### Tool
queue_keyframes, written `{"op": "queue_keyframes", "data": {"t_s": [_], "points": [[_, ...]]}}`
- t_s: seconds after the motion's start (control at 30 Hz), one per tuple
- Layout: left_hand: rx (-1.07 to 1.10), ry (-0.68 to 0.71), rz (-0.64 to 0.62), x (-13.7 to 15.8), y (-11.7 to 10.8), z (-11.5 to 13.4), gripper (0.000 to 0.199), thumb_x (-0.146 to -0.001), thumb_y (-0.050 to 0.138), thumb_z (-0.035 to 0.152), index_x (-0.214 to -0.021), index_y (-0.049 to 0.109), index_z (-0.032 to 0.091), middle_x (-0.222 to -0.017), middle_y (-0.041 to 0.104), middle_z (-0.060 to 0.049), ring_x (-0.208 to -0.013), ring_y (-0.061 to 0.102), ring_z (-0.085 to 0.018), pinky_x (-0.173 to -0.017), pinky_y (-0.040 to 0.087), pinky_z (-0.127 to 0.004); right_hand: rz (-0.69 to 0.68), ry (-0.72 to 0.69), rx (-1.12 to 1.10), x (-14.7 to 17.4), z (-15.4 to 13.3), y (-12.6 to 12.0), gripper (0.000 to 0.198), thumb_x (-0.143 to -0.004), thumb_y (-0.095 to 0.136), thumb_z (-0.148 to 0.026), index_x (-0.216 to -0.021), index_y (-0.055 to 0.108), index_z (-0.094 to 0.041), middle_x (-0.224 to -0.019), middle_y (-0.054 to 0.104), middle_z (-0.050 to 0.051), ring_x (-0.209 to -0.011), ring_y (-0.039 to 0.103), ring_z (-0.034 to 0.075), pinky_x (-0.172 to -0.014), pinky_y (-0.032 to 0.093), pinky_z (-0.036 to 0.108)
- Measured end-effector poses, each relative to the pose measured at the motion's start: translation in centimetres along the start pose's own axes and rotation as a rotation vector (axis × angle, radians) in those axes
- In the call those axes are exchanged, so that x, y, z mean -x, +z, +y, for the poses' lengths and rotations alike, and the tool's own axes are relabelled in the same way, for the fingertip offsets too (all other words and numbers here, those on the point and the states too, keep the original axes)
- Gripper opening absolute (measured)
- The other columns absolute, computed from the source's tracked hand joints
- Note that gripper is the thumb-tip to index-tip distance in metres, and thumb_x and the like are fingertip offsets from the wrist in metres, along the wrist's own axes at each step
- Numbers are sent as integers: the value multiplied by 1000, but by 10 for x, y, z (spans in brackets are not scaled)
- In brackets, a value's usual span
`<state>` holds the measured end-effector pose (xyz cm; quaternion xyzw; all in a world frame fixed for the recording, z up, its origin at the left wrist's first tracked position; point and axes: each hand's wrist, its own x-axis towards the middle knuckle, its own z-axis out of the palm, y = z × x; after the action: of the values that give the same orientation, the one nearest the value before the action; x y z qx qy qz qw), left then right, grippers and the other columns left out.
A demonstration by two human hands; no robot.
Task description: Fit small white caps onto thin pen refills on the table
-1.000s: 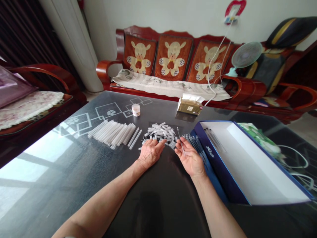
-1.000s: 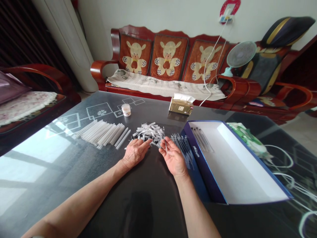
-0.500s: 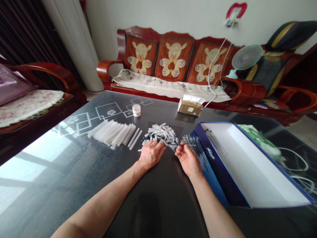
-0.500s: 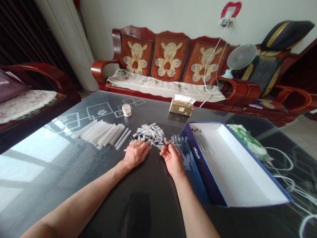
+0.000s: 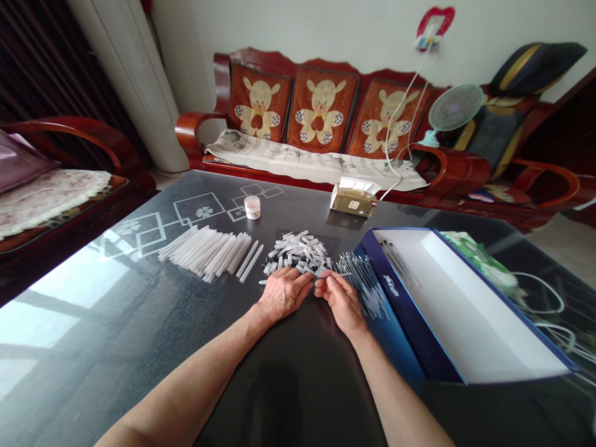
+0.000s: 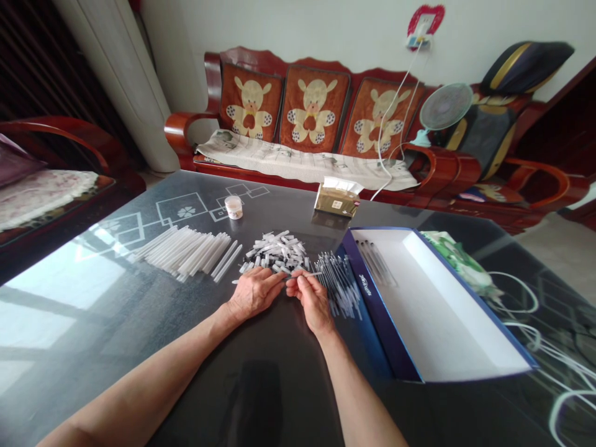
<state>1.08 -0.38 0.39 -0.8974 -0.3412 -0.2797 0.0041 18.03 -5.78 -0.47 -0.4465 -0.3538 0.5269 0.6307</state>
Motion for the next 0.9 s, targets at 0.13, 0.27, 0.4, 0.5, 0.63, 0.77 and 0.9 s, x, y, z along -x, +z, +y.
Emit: {"op": "queue_keyframes", "data": {"t_s": [0.13,0.27,0.4,0.5,0.63,0.77,0.9], "points": [[15,2,50,0,0,2,29,-97,42,34,-106,67,22,-71,59,-1,-66,54,-15,-65,41,-27,-42,-67,242,5,1,5,27,-82,67,-43,-97,72,-21,-93,69,3,-73,61,13,-66,52,26],[-25,-42,64,0,1,3,23,-94,48,32,-87,68,24,-66,57,-1,-63,53,-15,-61,38,-28,61,-59,40,1,-4,6,29,-79,69,-44,-99,70,-23,-99,69,3,-76,64,14,-62,53,25],[-44,-53,44,0,1,2,24,-94,47,34,-89,68,24,-68,58,-1,-64,53,-16,-62,39,-28,213,-31,-194,-6,-6,2,30,-66,80,-35,-88,64,-22,-83,71,-1,-71,66,12,-65,55,24],[-24,-18,25,-1,0,2,27,-96,44,34,-106,66,22,-73,60,-2,-68,54,-17,-66,42,-29,280,-10,-176,-7,-4,1,33,-63,83,-34,-84,61,-21,-85,73,1,-72,67,13,-65,56,25],[-23,25,7,-1,-1,3,31,-97,41,26,-121,60,20,-79,60,-4,-72,54,-18,-70,43,-30,247,-102,195,-4,-1,2,26,-77,71,-41,-92,67,-20,-94,73,6,-77,69,17,-63,55,28],[-87,-52,57,-1,2,1,34,-97,40,25,-124,59,18,-77,59,-5,-73,54,-19,-70,43,-31,183,-483,746,-4,-3,-2,23,-90,54,-33,-98,72,-21,-99,70,8,-90,67,20,-80,55,34],[-100,-82,97,-1,3,-1,37,-96,41,22,-130,56,20,-76,58,-4,-73,53,-20,-70,43,-32,140,-651,1098,-8,2,-10,26,-91,48,-23,-104,70,-20,-96,66,9,-92,65,21,-86,53,34]]}}
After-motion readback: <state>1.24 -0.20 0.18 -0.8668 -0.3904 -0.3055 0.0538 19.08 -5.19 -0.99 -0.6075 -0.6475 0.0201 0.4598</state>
